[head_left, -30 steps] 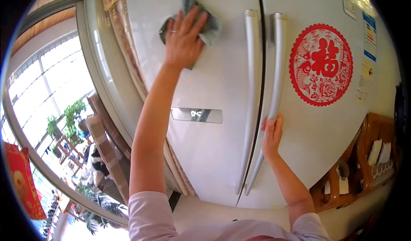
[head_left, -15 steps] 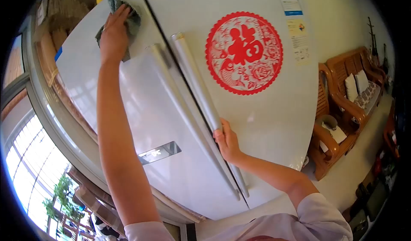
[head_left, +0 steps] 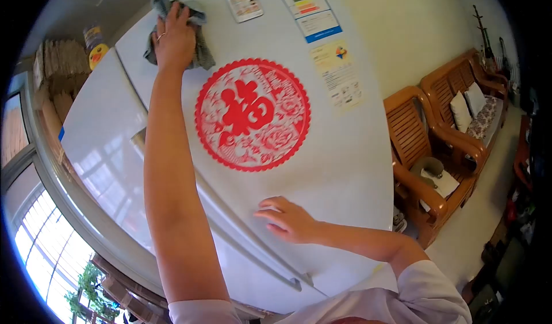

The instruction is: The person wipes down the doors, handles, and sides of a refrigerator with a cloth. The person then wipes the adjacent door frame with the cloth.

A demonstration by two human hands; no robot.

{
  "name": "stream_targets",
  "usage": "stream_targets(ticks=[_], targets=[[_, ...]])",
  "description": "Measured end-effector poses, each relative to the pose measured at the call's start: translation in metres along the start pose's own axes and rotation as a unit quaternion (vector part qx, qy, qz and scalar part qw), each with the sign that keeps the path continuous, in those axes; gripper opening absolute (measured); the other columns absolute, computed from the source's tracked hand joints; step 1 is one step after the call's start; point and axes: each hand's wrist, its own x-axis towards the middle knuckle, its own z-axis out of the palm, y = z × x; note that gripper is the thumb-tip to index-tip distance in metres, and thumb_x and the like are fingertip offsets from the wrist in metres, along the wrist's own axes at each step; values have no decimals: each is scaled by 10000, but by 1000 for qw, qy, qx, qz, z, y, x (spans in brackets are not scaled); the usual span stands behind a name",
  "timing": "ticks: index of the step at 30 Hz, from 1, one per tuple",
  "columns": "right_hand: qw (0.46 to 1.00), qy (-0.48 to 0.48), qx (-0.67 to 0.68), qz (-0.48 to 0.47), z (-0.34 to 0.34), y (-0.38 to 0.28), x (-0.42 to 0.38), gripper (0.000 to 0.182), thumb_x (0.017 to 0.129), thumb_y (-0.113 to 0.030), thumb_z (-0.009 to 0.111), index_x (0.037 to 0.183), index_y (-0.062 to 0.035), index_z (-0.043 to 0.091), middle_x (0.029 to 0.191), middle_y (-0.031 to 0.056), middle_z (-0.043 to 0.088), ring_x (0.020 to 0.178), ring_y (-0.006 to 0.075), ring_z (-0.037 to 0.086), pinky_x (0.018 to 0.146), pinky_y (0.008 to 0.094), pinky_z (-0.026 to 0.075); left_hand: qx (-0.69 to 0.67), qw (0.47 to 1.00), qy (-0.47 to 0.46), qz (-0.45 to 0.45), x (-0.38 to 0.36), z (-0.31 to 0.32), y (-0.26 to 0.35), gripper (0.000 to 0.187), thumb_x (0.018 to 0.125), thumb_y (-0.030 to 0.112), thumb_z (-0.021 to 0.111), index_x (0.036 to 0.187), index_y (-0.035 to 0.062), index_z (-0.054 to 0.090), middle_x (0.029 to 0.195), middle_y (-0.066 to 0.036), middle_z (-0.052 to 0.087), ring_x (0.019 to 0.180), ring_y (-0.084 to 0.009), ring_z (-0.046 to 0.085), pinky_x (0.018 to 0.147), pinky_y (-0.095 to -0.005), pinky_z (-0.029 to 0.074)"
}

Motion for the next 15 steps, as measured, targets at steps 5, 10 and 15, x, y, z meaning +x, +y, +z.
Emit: stream_targets(ticks=[5, 10, 15], targets=[[965, 163, -202, 24, -114, 64, -31, 345, 709, -27, 653, 1036, -136, 646, 1162, 107, 528, 1059, 314, 528, 842, 403, 481, 56, 997, 46, 7, 51, 66, -8, 505, 930, 400, 431, 1397, 207, 427, 1533, 30, 237, 1409, -372, 161, 1110, -562, 160], [886, 303, -339, 87, -207, 116, -28, 417, 766, -58, 611, 1178, -116, 582, 1265, 163, 467, 1177, 340, 428, 998, 473, 330, -194, 974, 48, -104, 74, 31, 73, 526, 922, 442, 408, 1380, 186, 446, 1518, -25, 284, 1410, -371, 159, 1097, -582, 125], [867, 318, -371, 96, -229, 142, -27, 490, 863, -160, 549, 1335, -79, 446, 1444, 214, 311, 1318, 371, 300, 1068, 516, 238, 127, 982, -28, 134, 117, 64, 105, 445, 879, 236, 478, 1300, 96, 507, 1448, -122, 370, 1320, -365, 340, 1087, -484, 288]])
